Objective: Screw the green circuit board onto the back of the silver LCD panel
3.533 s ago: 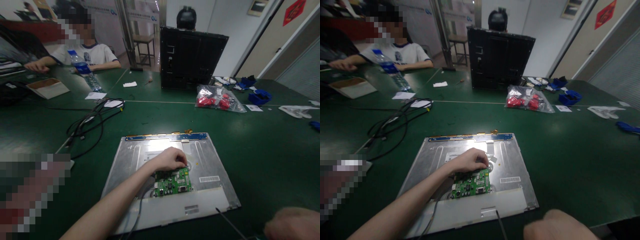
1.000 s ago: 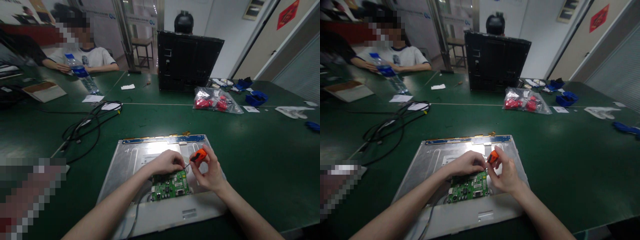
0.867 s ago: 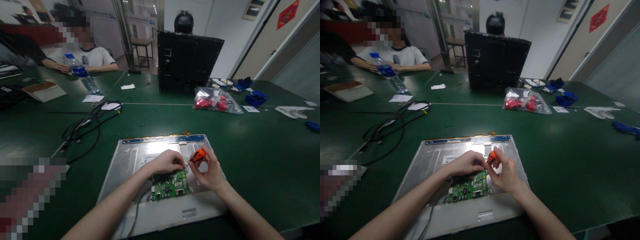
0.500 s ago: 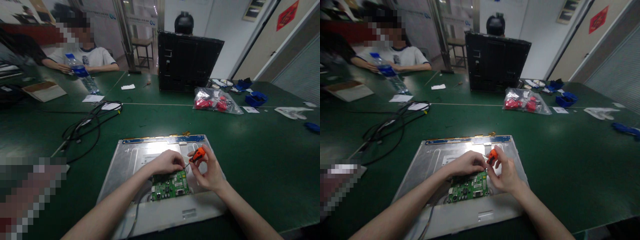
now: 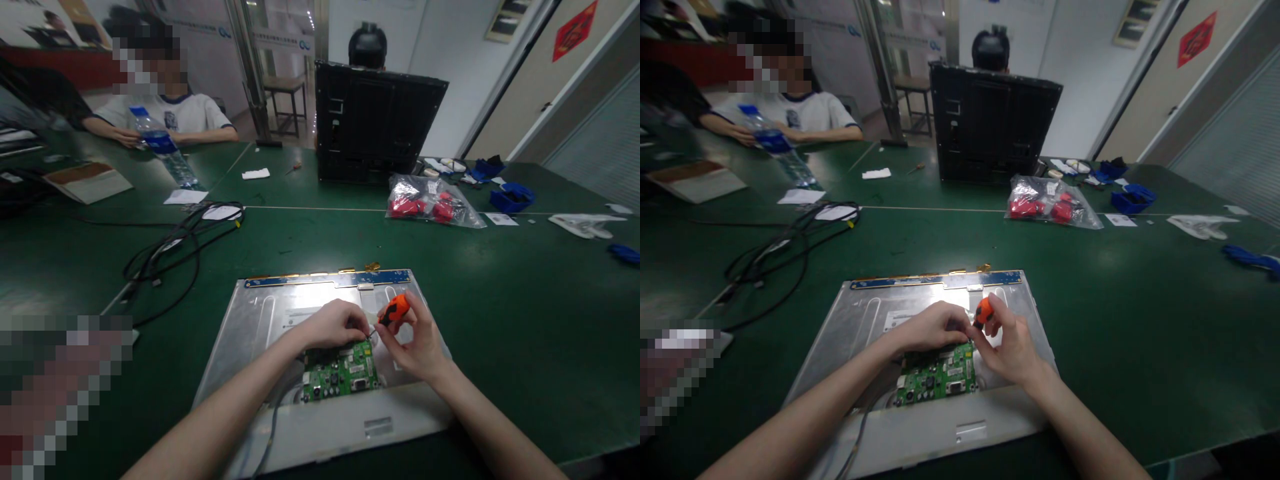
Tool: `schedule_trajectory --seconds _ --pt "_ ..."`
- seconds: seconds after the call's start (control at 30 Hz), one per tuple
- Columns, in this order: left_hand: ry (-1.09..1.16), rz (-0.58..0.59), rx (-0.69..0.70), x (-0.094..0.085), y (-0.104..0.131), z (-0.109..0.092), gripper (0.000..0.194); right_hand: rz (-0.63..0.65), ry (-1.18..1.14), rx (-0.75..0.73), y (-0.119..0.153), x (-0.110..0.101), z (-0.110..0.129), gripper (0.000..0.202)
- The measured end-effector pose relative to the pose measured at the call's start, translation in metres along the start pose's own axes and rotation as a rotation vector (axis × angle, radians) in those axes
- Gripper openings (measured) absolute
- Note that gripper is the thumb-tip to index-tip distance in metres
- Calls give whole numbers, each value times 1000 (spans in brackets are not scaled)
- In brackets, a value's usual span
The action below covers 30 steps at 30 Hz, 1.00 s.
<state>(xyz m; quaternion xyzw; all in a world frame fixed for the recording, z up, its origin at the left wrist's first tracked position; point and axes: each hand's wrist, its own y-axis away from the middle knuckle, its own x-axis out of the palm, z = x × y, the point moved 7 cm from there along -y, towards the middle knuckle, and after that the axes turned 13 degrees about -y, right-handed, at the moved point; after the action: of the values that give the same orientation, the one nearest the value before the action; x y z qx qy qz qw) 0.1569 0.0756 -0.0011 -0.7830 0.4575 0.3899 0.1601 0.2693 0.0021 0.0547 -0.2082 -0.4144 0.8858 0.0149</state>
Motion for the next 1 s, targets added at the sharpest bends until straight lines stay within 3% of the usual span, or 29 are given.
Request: schedule_trajectory --seconds 0.43,1.0 --pt "28 -3 -7 1 1 0 12 36 -45 21 -6 -1 5 79" --pt "-34 4 -1 0 0 0 9 -15 -31 -13 2 -1 -4 81"
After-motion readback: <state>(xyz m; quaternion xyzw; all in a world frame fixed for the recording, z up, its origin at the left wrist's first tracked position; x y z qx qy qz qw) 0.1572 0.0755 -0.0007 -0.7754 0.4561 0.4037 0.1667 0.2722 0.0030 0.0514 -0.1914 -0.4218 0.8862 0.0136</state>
